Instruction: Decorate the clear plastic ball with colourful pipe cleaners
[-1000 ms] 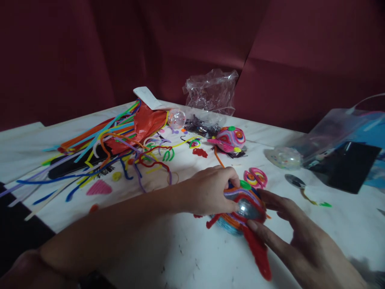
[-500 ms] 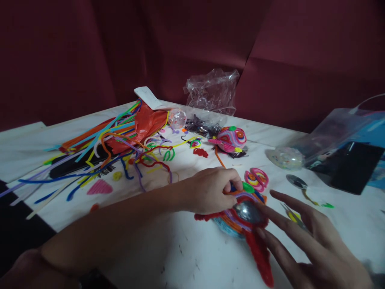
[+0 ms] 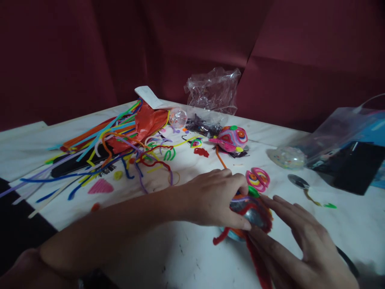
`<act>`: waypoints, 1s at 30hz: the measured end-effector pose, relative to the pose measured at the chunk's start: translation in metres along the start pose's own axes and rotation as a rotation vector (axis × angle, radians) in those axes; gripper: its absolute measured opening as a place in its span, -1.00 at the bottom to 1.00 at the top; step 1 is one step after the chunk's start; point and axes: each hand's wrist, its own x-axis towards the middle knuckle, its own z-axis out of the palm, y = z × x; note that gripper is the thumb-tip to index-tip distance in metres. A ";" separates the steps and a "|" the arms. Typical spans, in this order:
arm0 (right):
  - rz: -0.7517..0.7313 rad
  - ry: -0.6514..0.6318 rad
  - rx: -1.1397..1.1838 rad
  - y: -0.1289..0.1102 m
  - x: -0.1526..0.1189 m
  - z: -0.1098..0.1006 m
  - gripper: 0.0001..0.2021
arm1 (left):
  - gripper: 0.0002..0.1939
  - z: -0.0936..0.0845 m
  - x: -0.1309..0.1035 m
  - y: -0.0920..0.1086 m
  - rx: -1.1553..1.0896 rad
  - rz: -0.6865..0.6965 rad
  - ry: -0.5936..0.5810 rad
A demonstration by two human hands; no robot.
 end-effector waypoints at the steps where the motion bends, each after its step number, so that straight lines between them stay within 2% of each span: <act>1: 0.025 0.019 -0.001 -0.003 0.000 0.000 -0.70 | -0.66 0.000 0.000 0.000 0.003 0.004 -0.011; 4: 0.057 0.047 0.013 -0.009 -0.001 0.000 -0.67 | -0.74 0.000 0.002 -0.002 0.004 0.012 -0.030; 13: 0.013 -0.026 0.020 -0.006 -0.009 0.003 -0.59 | -0.77 0.000 0.002 -0.004 0.021 0.017 -0.011; 21: 0.001 -0.055 -0.009 -0.007 -0.006 0.002 -0.63 | -0.83 0.004 0.001 -0.008 -0.036 0.008 0.044; 30: -0.023 -0.079 -0.039 -0.006 -0.005 0.000 -0.70 | -0.81 0.001 0.003 -0.007 -0.034 -0.001 -0.008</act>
